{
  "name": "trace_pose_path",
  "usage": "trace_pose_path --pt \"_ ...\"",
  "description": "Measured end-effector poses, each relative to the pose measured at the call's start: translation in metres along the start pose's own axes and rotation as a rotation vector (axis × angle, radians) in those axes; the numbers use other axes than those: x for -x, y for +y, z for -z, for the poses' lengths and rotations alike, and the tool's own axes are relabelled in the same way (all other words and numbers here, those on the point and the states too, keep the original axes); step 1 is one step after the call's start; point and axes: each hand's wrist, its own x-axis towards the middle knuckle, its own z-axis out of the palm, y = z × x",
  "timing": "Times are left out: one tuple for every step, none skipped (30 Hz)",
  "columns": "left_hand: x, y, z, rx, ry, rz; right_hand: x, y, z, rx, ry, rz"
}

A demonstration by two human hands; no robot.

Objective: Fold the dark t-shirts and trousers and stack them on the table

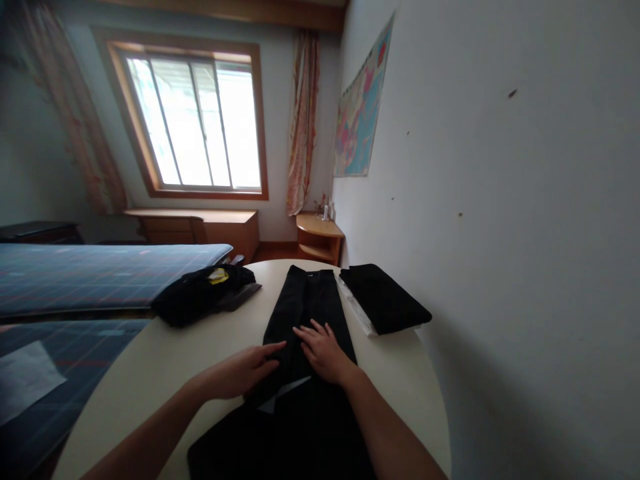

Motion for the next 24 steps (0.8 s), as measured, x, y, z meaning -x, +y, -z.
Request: trace_pose_path --pt "-0.001 -0.001 0.0 -0.032 0.022 -0.022 -0.001 -0.001 0.0 0.004 -0.001 0.001" --pt "-0.001 -0.003 0.0 -0.079 0.055 -0.05 -0.002 -0.001 -0.001 0.007 0.003 0.001" --pt "-0.001 -0.003 0.001 -0.136 0.094 -0.077 -0.002 -0.002 -0.001 0.006 0.011 0.001" --pt "-0.001 -0.003 0.001 -0.194 0.139 -0.106 -0.003 -0.002 -0.002 0.002 0.022 -0.001" --pt "-0.001 -0.003 0.002 -0.245 0.182 -0.139 -0.004 -0.001 -0.002 -0.008 0.039 -0.005" --pt "-0.001 -0.003 0.003 -0.284 0.212 -0.175 -0.004 0.0 -0.003 -0.02 0.063 -0.014" --pt "-0.001 -0.003 0.003 -0.308 0.228 -0.212 -0.005 0.001 -0.003 -0.035 0.094 -0.027" --pt "0.0 -0.003 0.004 -0.319 0.232 -0.249 -0.006 0.002 -0.004 -0.052 0.132 -0.043" --pt "0.0 -0.003 0.004 -0.32 0.227 -0.281 -0.007 0.004 -0.004 -0.066 0.172 -0.06" --pt "0.0 -0.004 0.004 -0.314 0.214 -0.305 -0.007 0.006 -0.005 -0.074 0.204 -0.076" --pt "-0.001 -0.006 0.004 -0.307 0.2 -0.317 -0.007 0.007 -0.005 -0.076 0.224 -0.09" --pt "-0.002 -0.009 0.003 -0.3 0.191 -0.32 -0.007 0.008 -0.005 -0.07 0.227 -0.101" --pt "-0.003 -0.012 0.002 -0.293 0.186 -0.319 -0.007 0.008 -0.005 -0.058 0.219 -0.106" --pt "-0.005 -0.015 0.001 -0.289 0.188 -0.315 -0.006 0.008 -0.005 -0.041 0.204 -0.106" --pt "-0.006 -0.018 0.0 -0.29 0.195 -0.308 -0.005 0.007 -0.005 -0.021 0.187 -0.101" --pt "-0.008 -0.022 -0.001 -0.295 0.207 -0.299 -0.003 0.005 -0.004 -0.003 0.172 -0.09" --pt "-0.01 -0.025 -0.002 -0.304 0.221 -0.288 -0.002 0.004 -0.003 0.014 0.155 -0.074" --pt "-0.012 -0.028 -0.002 -0.316 0.236 -0.275 0.0 0.002 -0.002 0.03 0.137 -0.058" --pt "-0.013 -0.03 -0.003 -0.328 0.248 -0.26 0.002 0.0 -0.001 0.047 0.118 -0.047" --pt "-0.014 -0.033 -0.003 -0.338 0.255 -0.246 0.004 -0.002 0.0 0.065 0.102 -0.046" --pt "-0.015 -0.034 -0.003 -0.345 0.256 -0.236 0.007 -0.004 0.001 0.086 0.091 -0.055" --pt "-0.016 -0.035 -0.002 -0.347 0.254 -0.229 0.009 -0.006 0.002 0.111 0.086 -0.075" --pt "-0.016 -0.036 -0.002 -0.348 0.248 -0.228 0.011 -0.008 0.002 0.137 0.087 -0.107" --pt "-0.016 -0.036 -0.002 -0.348 0.243 -0.228 0.014 -0.01 0.002 0.163 0.092 -0.147"
